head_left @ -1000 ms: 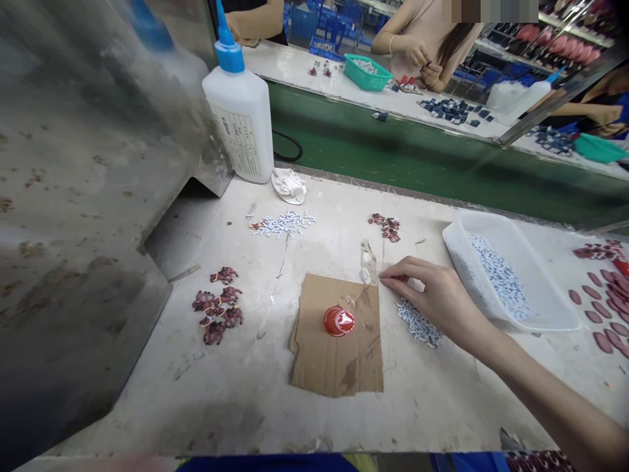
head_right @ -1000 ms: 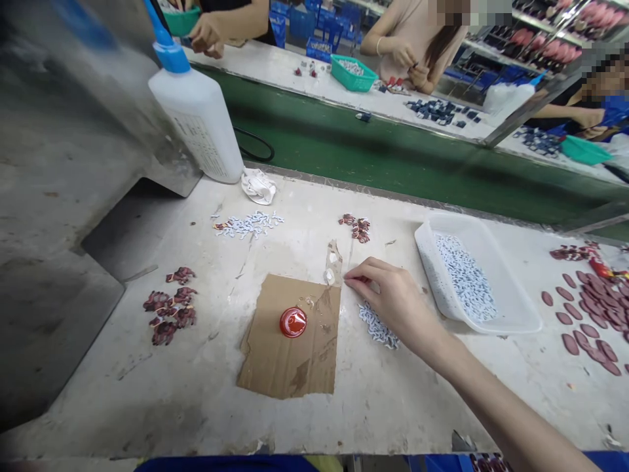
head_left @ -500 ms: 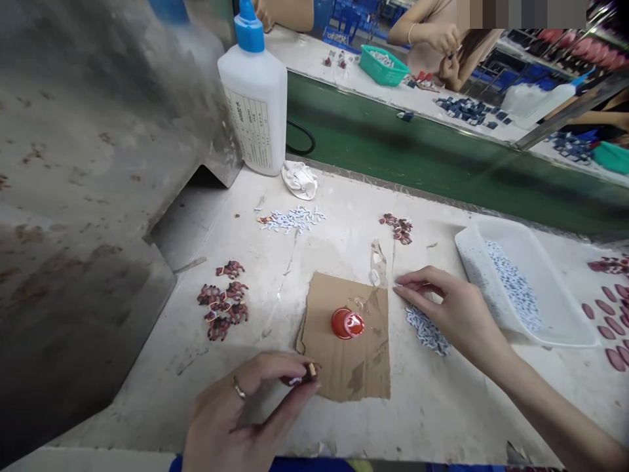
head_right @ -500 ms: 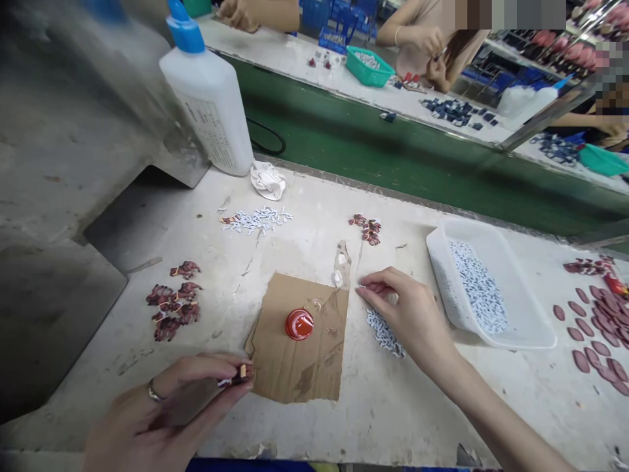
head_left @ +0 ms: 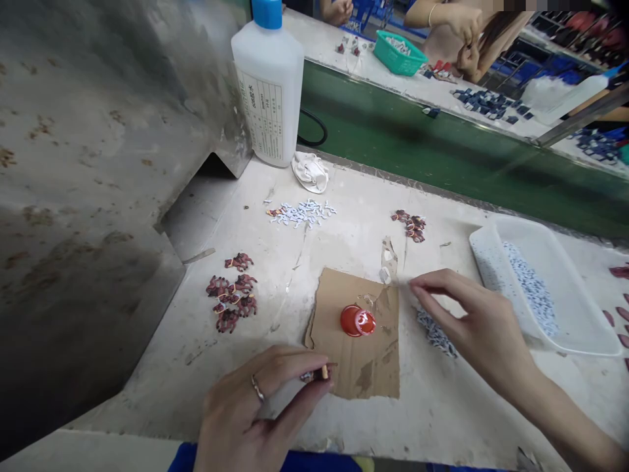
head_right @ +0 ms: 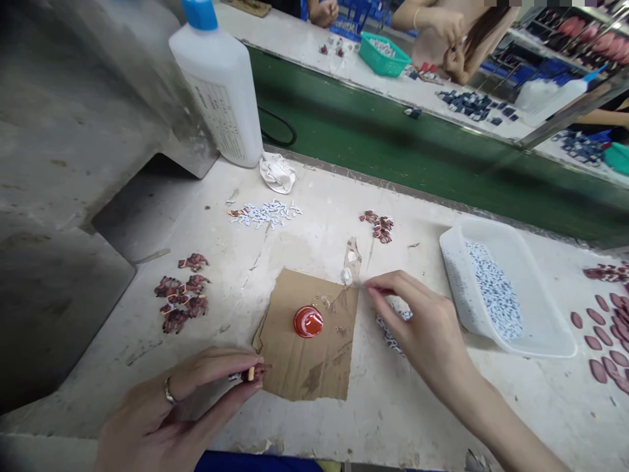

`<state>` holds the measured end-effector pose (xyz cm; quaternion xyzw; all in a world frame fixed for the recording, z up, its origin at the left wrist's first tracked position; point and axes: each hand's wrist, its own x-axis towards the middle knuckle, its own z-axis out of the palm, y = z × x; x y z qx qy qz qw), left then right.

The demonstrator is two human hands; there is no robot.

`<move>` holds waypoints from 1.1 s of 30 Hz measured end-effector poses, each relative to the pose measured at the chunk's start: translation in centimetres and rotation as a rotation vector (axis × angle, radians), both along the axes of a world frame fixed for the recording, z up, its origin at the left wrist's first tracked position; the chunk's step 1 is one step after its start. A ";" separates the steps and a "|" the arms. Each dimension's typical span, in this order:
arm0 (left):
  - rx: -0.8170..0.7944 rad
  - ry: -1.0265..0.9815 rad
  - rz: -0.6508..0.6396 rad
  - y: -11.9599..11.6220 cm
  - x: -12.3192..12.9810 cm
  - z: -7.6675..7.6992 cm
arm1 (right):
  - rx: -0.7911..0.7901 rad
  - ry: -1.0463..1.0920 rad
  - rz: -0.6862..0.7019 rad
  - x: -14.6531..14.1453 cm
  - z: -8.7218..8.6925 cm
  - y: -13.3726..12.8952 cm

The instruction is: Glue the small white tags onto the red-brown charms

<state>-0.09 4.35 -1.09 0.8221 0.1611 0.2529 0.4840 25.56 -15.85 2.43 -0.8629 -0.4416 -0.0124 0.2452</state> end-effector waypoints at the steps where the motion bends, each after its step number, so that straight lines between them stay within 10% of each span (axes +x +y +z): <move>1: 0.000 0.000 -0.003 0.0 0.0 0.0 | 0.024 0.035 0.034 -0.9 0.4 0.3; 7: -0.004 -0.035 -0.021 0.0 0.1 0.2 | 0.198 0.186 0.176 -5.1 1.3 1.7; 33: -0.028 -0.082 -0.063 -1.0 1.4 0.7 | 0.306 0.340 0.133 -6.6 2.7 3.0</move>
